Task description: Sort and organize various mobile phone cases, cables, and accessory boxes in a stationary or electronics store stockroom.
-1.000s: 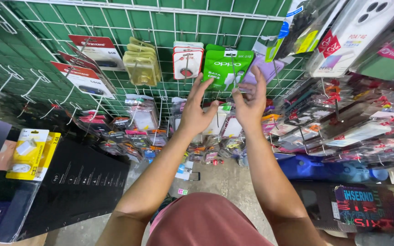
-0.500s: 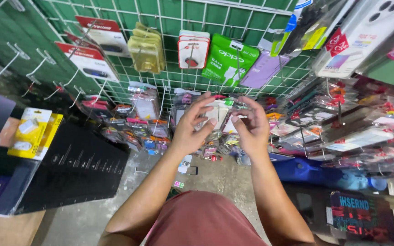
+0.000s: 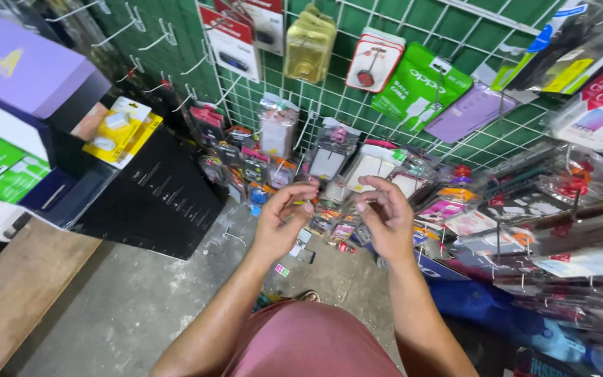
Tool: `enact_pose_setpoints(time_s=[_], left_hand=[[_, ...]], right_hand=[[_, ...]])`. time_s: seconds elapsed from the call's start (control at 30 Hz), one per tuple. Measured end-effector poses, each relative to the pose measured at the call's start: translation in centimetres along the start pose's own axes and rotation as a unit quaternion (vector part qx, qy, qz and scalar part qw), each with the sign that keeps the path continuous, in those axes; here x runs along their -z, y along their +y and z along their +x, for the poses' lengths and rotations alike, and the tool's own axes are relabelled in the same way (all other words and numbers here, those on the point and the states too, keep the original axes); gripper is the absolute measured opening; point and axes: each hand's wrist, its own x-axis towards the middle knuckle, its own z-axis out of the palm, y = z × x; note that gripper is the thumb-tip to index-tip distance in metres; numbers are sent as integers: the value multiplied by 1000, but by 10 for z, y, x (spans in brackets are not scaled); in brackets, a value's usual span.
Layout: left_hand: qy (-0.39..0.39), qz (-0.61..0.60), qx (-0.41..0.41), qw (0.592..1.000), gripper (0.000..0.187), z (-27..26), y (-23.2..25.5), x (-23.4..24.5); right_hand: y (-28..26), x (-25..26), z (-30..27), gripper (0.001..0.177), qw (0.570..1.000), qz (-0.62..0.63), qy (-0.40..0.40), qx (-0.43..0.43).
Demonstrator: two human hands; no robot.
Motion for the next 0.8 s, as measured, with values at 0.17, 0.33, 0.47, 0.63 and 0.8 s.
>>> enact_pose_setpoints(time_s=[0.17, 0.33, 0.47, 0.63, 0.8], left_hand=[[19, -32, 10, 999, 31, -39, 4, 29], [35, -8, 16, 999, 31, -87, 24, 84], [68, -16, 6, 998, 27, -142, 50, 133], [122, -20, 20, 992, 26, -208, 65, 189], [178, -6, 38, 983, 25, -261, 85, 232]], right_hand=[[-5, -33, -25, 45, 1000, 14, -15, -21], [-1, -87, -44, 43, 997, 40, -51, -52], [-5, -149, -69, 43, 994, 58, -67, -65], [-11, -220, -104, 44, 989, 83, -103, -61], [-14, -286, -129, 41, 981, 106, -140, -78]])
